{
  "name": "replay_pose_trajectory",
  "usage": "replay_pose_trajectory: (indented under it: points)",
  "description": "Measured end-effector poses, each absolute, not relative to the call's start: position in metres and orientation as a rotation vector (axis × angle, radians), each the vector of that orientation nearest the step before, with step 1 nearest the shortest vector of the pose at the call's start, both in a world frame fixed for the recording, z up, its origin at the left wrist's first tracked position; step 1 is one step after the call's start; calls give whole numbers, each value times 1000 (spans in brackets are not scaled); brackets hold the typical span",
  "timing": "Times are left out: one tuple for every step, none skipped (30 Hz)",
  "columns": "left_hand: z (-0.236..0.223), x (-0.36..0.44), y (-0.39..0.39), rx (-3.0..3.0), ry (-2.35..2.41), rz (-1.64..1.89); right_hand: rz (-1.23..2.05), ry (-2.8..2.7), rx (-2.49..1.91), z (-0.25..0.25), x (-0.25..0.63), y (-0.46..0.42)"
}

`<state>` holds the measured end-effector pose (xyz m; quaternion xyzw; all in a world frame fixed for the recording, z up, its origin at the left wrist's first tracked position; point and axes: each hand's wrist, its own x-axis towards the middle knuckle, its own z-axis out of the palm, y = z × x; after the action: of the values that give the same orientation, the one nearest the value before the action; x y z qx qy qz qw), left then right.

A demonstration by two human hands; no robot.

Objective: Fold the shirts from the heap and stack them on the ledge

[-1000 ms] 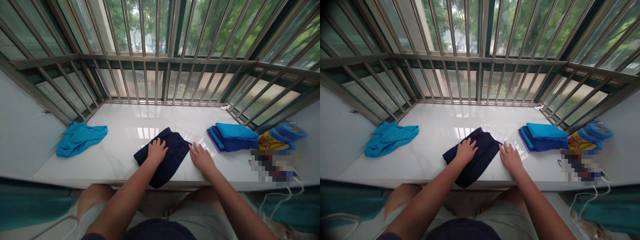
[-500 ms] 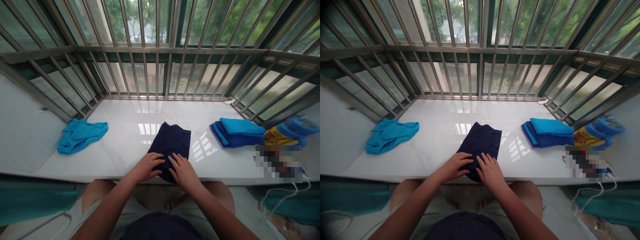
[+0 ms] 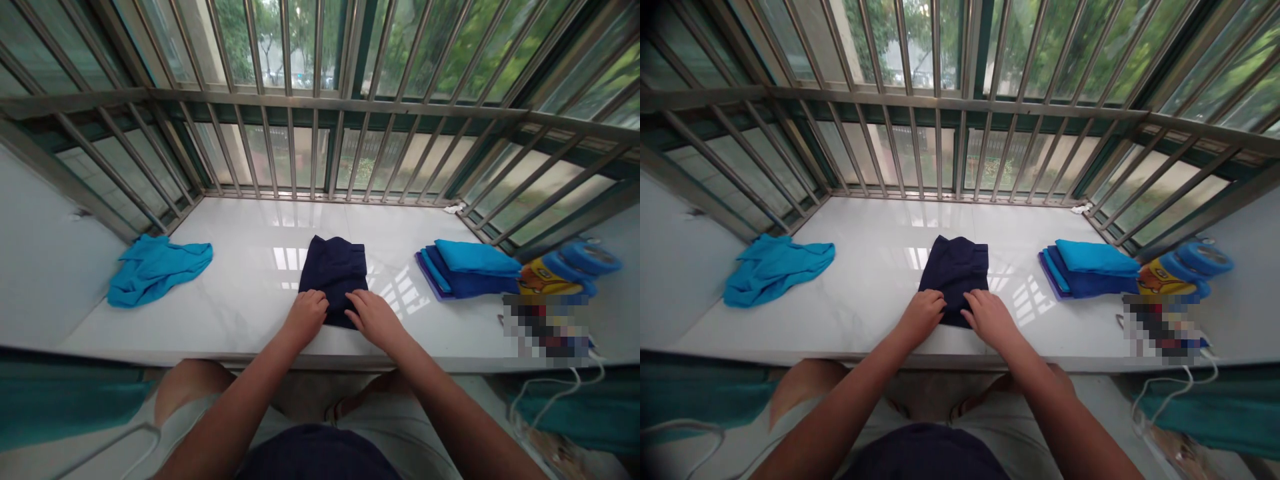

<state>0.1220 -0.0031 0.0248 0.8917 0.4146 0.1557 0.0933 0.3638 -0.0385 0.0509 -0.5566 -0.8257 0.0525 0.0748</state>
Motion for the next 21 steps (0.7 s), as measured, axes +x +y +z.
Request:
replay_pose_trajectory:
  points:
    - [24, 116, -7, 2682, 1185, 458, 137, -2482, -1664, 45, 365, -55]
    - [21, 110, -11, 2714, 1134, 452, 117, -2491, -1659, 36, 368, -73]
    - [19, 104, -15, 2741, 1086, 448, 96, -2501, -1647, 26, 372, -89]
    - [16, 98, -20, 2766, 1043, 444, 70, -2510, -1626, 15, 377, -104]
    - [14, 92, -25, 2794, 1002, 442, 45, -2517, -1598, 4, 383, -117]
    - [12, 88, -29, 2825, 963, 439, 15, -2519, -1563, -7, 390, -127]
    - [11, 85, -32, 2860, 926, 432, -20, -2513, -1526, -16, 396, -134]
    - [11, 84, -35, 2895, 893, 416, -55, -2506, -1487, -23, 401, -140]
    - [12, 84, -36, 2927, 870, 393, -88, -2495, -1451, -28, 406, -143]
    - [13, 85, -37, 2952, 860, 366, -115, -2487, -1417, -32, 411, -144]
    - [16, 88, -38, 2968, 862, 343, -133, -2485, -1389, -33, 414, -144]
    - [19, 93, -37, 2973, 875, 325, -137, -2489, -1369, -32, 417, -143]
    - [23, 98, -36, 2965, 893, 315, -130, -2498, -1349, -30, 420, -142]
    - [27, 104, -35, 2946, 914, 313, -116, -2509, -1329, -28, 421, -140]
    - [31, 111, -33, 2918, 935, 315, -97, -2518, -1315, -25, 423, -138]
    - [35, 117, -30, 2884, 960, 315, -77, -2527, -1303, -22, 424, -136]
    - [39, 124, -28, 2845, 992, 313, -58, -2529, -1300, -19, 424, -134]
    - [42, 130, -25, 2808, 1028, 309, -37, -2531, -1299, -17, 425, -133]
    - [45, 135, -22, 2778, 1060, 302, -12, -2534, -1303, -15, 425, -132]
    - [46, 140, -19, 2758, 1085, 289, 15, -2535, -1310, -13, 424, -130]
    - [47, 144, -16, 2749, 1098, 273, 44, -2532, -1316, -11, 423, -130]
